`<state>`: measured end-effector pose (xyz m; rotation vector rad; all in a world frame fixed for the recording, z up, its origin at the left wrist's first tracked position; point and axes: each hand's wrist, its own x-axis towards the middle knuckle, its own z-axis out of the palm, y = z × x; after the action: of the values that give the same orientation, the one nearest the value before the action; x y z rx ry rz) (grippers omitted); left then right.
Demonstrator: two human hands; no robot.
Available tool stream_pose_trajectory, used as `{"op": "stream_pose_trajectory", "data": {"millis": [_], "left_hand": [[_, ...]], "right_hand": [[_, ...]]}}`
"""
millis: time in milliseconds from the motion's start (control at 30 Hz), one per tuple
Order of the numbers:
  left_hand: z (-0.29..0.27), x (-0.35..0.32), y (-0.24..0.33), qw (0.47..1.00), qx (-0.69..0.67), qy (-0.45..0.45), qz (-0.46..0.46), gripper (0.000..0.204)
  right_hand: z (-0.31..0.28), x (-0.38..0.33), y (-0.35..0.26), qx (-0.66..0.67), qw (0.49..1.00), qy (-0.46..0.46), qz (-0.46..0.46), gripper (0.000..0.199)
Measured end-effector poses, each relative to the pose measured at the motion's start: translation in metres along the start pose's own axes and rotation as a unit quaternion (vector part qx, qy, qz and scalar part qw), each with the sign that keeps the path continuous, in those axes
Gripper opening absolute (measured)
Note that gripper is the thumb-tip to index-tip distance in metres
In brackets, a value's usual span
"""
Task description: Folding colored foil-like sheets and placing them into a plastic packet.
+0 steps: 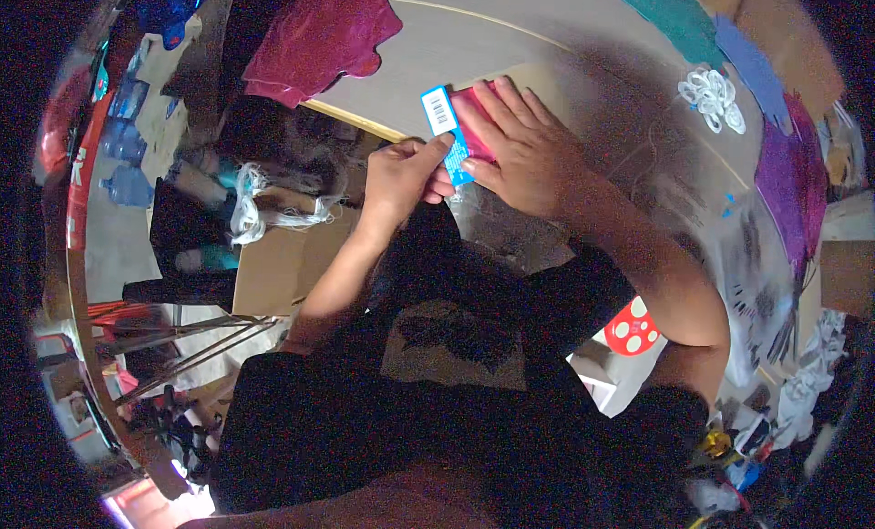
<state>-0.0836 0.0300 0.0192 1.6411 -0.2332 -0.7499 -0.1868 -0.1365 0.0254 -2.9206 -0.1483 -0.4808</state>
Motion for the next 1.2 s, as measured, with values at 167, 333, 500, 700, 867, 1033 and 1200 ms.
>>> {"op": "stream_pose_trajectory", "data": {"millis": [167,333,500,700,867,1033,1200], "left_hand": [[-0.001,0.001,-0.007,0.999,0.010,-0.013,0.035,0.032],[-0.015,0.012,-0.018,0.998,0.000,-0.047,-0.052,0.036],[-0.003,0.016,-0.018,0.993,0.064,0.042,0.090,0.031],[-0.010,0.026,-0.001,0.907,0.309,0.069,0.279,0.023],[-0.017,0.079,0.040,0.877,0.415,-0.019,0.241,0.029],[-0.032,0.109,0.037,0.869,0.409,-0.036,0.275,0.028],[-0.018,0.106,0.042,0.843,0.450,0.013,0.295,0.024]], "right_hand": [[0.001,-0.009,-0.007,-0.014,1.000,-0.005,-0.002,0.054],[0.022,-0.010,-0.016,0.003,0.998,0.062,0.023,0.054],[0.000,-0.017,-0.009,0.178,0.980,0.014,0.082,0.066],[-0.102,-0.158,0.027,0.087,0.968,0.058,0.229,0.044],[-0.167,-0.276,0.053,-0.170,0.881,-0.035,0.439,0.048],[-0.163,-0.300,0.021,-0.054,0.901,-0.064,0.426,0.061],[-0.123,-0.243,-0.012,-0.092,0.955,-0.038,0.278,0.057]]}}
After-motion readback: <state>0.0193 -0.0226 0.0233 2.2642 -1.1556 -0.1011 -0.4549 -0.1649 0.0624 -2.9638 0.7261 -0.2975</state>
